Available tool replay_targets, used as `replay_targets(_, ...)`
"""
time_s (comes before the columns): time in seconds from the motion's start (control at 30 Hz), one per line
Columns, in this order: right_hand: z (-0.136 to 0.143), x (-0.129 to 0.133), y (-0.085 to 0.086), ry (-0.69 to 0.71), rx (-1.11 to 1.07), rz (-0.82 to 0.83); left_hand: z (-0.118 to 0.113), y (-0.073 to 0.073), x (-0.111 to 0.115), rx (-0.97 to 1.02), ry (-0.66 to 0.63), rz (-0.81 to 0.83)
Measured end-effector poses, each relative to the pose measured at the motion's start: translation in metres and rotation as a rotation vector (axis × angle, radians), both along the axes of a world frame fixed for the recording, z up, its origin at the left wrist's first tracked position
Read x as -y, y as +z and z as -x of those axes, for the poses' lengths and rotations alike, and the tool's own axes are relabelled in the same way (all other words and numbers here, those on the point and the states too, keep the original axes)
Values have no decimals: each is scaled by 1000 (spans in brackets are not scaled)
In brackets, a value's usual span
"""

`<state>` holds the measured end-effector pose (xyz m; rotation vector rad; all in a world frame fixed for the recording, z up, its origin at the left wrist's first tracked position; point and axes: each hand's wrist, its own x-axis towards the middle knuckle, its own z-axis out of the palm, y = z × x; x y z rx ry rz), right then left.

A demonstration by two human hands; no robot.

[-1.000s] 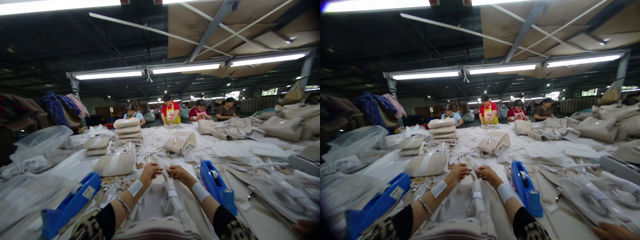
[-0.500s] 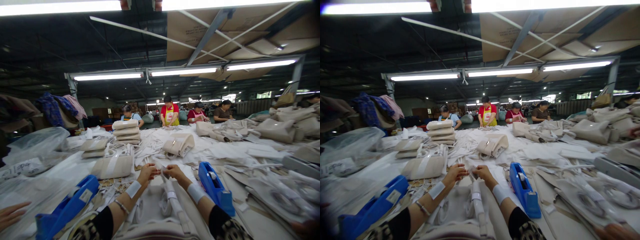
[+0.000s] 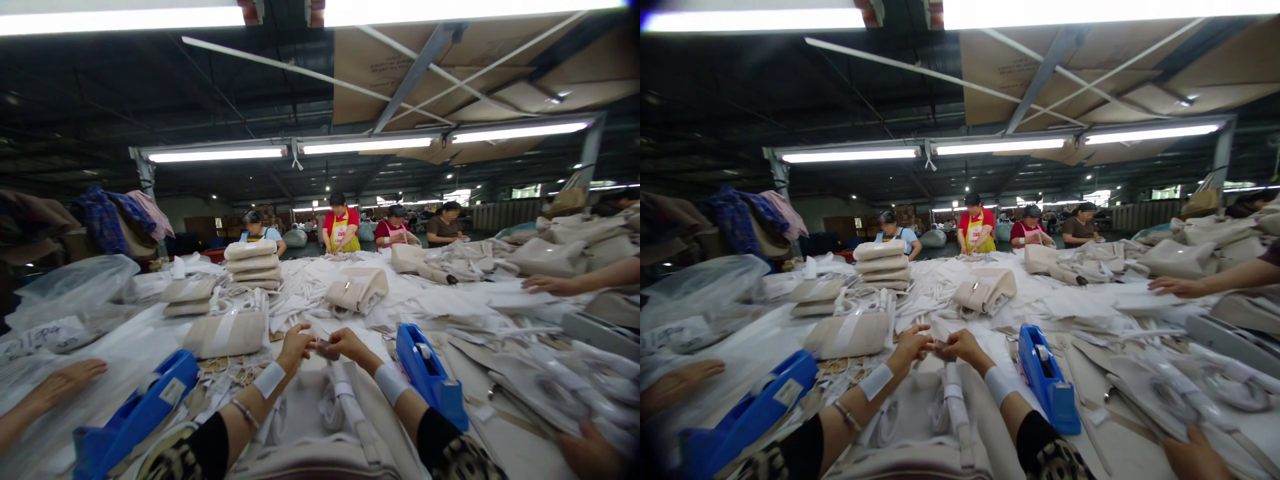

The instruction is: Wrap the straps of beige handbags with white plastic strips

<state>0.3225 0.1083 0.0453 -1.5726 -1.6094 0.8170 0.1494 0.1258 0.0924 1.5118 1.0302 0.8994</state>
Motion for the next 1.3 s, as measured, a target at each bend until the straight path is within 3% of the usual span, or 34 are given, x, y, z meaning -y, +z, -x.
replay_targets(0.2, 1, -3, 0, 12, 57, -6, -7, 10, 15, -302, -150, -365)
replay_targets(0.37, 1, 7, 0, 31, -7, -35, 0, 21, 12, -519, -168, -606)
replay_targets(0.57, 3, 21, 7, 42, -62, -161, -2, 19, -5, -597, -341, -664)
replay_targets(0.87, 1, 54, 18, -58, -72, -349, -14, -10, -13, -609, -493, -585)
replay_targets(1.07, 0, 89, 33, -123, -133, -455, -15, -17, -18, -655, -537, -632)
replay_targets(1.17, -3, 95, 32, -200, -189, -440, -16, -20, -17, -695, -554, -629)
replay_targets(1.3, -9, 86, 18, -422, -322, -335, -22, -19, -14, -739, -565, -602)
